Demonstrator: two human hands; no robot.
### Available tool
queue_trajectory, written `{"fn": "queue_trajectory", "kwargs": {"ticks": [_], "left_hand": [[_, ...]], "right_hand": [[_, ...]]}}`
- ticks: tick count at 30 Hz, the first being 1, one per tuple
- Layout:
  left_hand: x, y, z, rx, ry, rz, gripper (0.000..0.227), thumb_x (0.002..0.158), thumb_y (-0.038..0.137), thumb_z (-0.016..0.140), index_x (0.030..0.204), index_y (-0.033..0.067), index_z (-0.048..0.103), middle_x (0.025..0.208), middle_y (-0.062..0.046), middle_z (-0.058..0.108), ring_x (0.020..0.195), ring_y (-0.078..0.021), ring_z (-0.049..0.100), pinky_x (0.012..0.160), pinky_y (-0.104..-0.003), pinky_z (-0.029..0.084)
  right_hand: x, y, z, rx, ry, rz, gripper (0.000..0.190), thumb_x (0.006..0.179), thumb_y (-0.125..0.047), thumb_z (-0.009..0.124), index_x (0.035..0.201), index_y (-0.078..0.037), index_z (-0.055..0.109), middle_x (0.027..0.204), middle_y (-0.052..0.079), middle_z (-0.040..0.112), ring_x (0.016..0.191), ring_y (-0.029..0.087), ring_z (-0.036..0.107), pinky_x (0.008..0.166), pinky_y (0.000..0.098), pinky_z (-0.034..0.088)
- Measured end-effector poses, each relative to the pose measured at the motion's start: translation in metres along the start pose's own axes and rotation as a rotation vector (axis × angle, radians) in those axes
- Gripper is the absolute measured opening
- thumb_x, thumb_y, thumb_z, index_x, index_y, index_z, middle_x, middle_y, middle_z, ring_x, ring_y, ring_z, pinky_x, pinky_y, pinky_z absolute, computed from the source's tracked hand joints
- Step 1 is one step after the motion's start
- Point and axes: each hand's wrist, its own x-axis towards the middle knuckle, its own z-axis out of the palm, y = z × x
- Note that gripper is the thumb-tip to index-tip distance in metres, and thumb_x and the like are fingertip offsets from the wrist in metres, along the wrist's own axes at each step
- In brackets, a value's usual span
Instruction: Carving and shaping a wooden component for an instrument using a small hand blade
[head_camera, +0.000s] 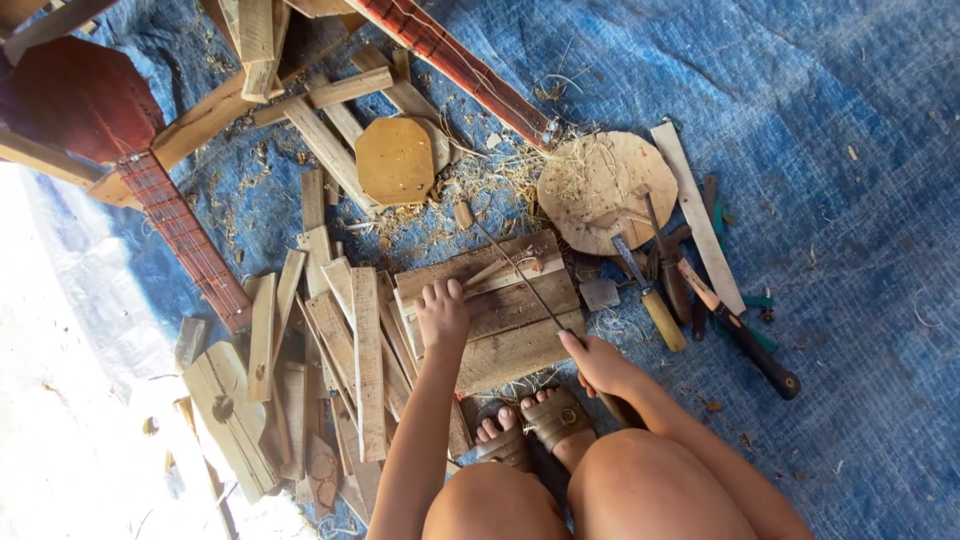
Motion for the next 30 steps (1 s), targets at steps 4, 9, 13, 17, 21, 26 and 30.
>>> {"fn": "queue_trajectory", "kwargs": {"ticks": [4, 9, 13, 17, 21, 26, 30], "left_hand": [[-0.001, 0.003, 0.003, -0.014, -0.016, -0.005, 0.007, 0.081, 0.021, 0.054, 0.088, 0.0192, 0.052, 0.085, -0.002, 0.054, 0.082, -0.0244, 0.055, 0.063, -0.038, 0.042], [0.000, 0.003, 0.005, -0.010, -0.022, -0.011, 0.006, 0.082, 0.023, 0.054, 0.088, 0.0206, 0.052, 0.084, -0.001, 0.054, 0.082, -0.0236, 0.055, 0.063, -0.038, 0.043], [0.000, 0.003, 0.005, -0.016, -0.006, -0.016, 0.010, 0.079, 0.023, 0.055, 0.087, 0.0196, 0.052, 0.085, -0.002, 0.054, 0.082, -0.0245, 0.055, 0.063, -0.038, 0.043], [0.001, 0.002, 0.002, -0.020, -0.020, -0.016, 0.007, 0.081, 0.021, 0.054, 0.088, 0.0197, 0.052, 0.085, -0.002, 0.054, 0.083, -0.0241, 0.055, 0.064, -0.038, 0.043], [0.001, 0.003, -0.003, -0.008, -0.039, -0.016, 0.004, 0.084, 0.021, 0.053, 0.088, 0.0197, 0.052, 0.086, -0.002, 0.054, 0.084, -0.0240, 0.055, 0.065, -0.038, 0.043], [0.002, 0.003, -0.003, -0.002, -0.053, -0.012, 0.005, 0.084, 0.022, 0.052, 0.089, 0.0205, 0.052, 0.087, -0.001, 0.054, 0.085, -0.0231, 0.055, 0.065, -0.038, 0.043], [0.002, 0.003, -0.007, -0.020, -0.068, -0.015, 0.005, 0.086, 0.021, 0.051, 0.091, 0.0203, 0.052, 0.087, -0.001, 0.055, 0.085, -0.0238, 0.056, 0.065, -0.038, 0.043]], "right_hand": [[-0.004, -0.002, -0.009, -0.047, -0.010, 0.002, 0.073, 0.112, -0.052, 0.034, 0.132, 0.015, 0.055, 0.066, 0.016, 0.068, 0.050, 0.020, 0.071, 0.047, 0.0335, 0.061], [-0.002, -0.006, -0.010, 0.053, 0.081, -0.204, 0.057, 0.114, -0.043, 0.036, 0.105, 0.007, 0.064, 0.054, 0.013, 0.068, 0.044, 0.022, 0.071, 0.046, 0.0348, 0.060], [-0.003, -0.007, -0.004, 0.018, 0.129, -0.253, 0.052, 0.112, -0.044, 0.036, 0.091, -0.004, 0.061, 0.047, 0.009, 0.064, 0.039, 0.021, 0.068, 0.043, 0.0304, 0.056], [0.001, 0.011, -0.002, -0.018, 0.023, -0.079, 0.068, 0.111, -0.057, 0.030, 0.102, 0.002, 0.062, 0.054, 0.009, 0.063, 0.042, 0.017, 0.067, 0.044, 0.0298, 0.057], [-0.024, -0.025, -0.013, 0.024, 0.045, -0.057, 0.069, 0.112, -0.050, 0.033, 0.121, 0.013, 0.060, 0.060, 0.011, 0.065, 0.047, 0.018, 0.069, 0.046, 0.0330, 0.060], [-0.010, -0.013, -0.003, 0.021, 0.148, -0.167, 0.056, 0.111, -0.049, 0.040, 0.093, -0.001, 0.064, 0.053, 0.010, 0.065, 0.042, 0.018, 0.069, 0.043, 0.0296, 0.057], [-0.005, 0.007, 0.002, -0.006, 0.032, 0.003, 0.065, 0.107, -0.059, 0.037, 0.095, 0.001, 0.062, 0.056, 0.014, 0.066, 0.042, 0.021, 0.068, 0.043, 0.0324, 0.060]]}}
